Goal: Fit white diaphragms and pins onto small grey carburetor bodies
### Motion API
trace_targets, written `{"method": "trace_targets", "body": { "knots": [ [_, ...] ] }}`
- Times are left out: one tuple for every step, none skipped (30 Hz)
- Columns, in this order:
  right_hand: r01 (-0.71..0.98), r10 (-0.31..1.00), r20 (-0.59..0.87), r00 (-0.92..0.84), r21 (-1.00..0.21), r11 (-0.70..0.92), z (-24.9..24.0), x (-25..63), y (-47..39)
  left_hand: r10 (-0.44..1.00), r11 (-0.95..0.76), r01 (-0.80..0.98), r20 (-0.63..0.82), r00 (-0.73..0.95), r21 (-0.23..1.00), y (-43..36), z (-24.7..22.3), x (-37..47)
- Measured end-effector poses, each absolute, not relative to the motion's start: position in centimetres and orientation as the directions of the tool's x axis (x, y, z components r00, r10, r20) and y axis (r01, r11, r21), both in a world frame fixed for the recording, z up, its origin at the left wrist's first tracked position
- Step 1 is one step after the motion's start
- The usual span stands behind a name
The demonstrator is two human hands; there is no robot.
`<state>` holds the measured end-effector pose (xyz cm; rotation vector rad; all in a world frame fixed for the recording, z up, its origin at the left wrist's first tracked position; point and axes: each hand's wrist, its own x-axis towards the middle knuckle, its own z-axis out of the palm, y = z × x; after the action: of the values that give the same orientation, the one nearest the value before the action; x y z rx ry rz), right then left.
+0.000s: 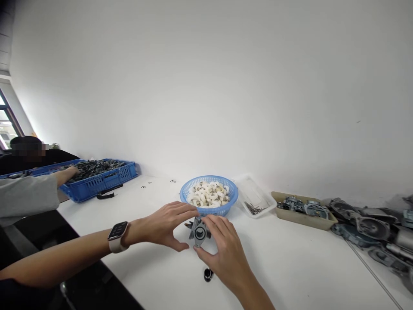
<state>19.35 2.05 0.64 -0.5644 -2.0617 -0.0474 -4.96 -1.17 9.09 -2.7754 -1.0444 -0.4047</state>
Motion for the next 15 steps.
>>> {"method": "trace_targets", "body": {
  "knots": [
    [0.404, 0.384, 0.821, -0.422, -0.209, 0.891, 0.62, 19.29, 2.01, 0.613, -0.754, 0.656, 0.330, 0.718, -0.028, -1.21, 8.84, -4.99],
    [0.397, 0.393, 0.819, -0.417, -0.225, 0.890, 0.59, 19.24, 1.96, 0.601, -0.764, 0.645, 0.351, 0.718, -0.012, -1.18, 8.69, -5.01],
    [0.389, 0.402, 0.815, -0.416, -0.240, 0.889, 0.56, 19.20, 1.91, 0.588, -0.775, 0.632, 0.365, 0.722, 0.000, -1.13, 8.62, -5.02],
    [0.381, 0.411, 0.810, -0.419, -0.254, 0.889, 0.51, 19.18, 1.86, 0.579, -0.785, 0.620, 0.371, 0.726, 0.011, -1.06, 8.63, -5.03],
    [0.373, 0.420, 0.803, -0.423, -0.269, 0.888, 0.44, 19.17, 1.82, 0.575, -0.791, 0.612, 0.370, 0.730, 0.021, -1.00, 8.69, -5.04],
    [0.365, 0.428, 0.797, -0.426, -0.281, 0.887, 0.37, 19.18, 1.79, 0.573, -0.795, 0.606, 0.365, 0.734, 0.031, -0.97, 8.78, -5.04],
    [0.359, 0.436, 0.792, -0.427, -0.294, 0.886, 0.29, 19.20, 1.77, 0.575, -0.797, 0.603, 0.357, 0.736, 0.041, -0.96, 8.89, -5.05],
    [0.355, 0.444, 0.788, -0.427, -0.306, 0.883, 0.23, 19.23, 1.75, 0.584, -0.794, 0.605, 0.346, 0.734, 0.055, -0.98, 8.99, -5.05],
    [0.352, 0.454, 0.783, -0.425, -0.319, 0.880, 0.18, 19.25, 1.74, 0.596, -0.789, 0.610, 0.333, 0.731, 0.072, -1.01, 9.05, -5.04],
    [0.348, 0.462, 0.780, -0.422, -0.331, 0.877, 0.17, 19.27, 1.72, 0.609, -0.782, 0.615, 0.319, 0.726, 0.095, -1.03, 9.07, -5.02],
    [0.344, 0.472, 0.777, -0.417, -0.346, 0.873, 0.18, 19.28, 1.69, 0.623, -0.775, 0.620, 0.307, 0.719, 0.122, -1.05, 9.03, -4.99],
    [0.340, 0.485, 0.772, -0.411, -0.363, 0.867, 0.24, 19.28, 1.66, 0.636, -0.768, 0.622, 0.295, 0.713, 0.153, -1.05, 8.94, -4.96],
    [0.334, 0.499, 0.765, -0.406, -0.384, 0.861, 0.32, 19.28, 1.61, 0.647, -0.760, 0.623, 0.287, 0.706, 0.182, -1.03, 8.82, -4.94],
    [0.327, 0.516, 0.757, -0.400, -0.408, 0.852, 0.41, 19.26, 1.54, 0.656, -0.754, 0.624, 0.283, 0.700, 0.205, -0.98, 8.68, -4.91],
    [0.316, 0.534, 0.748, -0.393, -0.435, 0.843, 0.51, 19.23, 1.48, 0.662, -0.749, 0.625, 0.284, 0.694, 0.218, -0.92, 8.55, -4.89]
  ]
}}
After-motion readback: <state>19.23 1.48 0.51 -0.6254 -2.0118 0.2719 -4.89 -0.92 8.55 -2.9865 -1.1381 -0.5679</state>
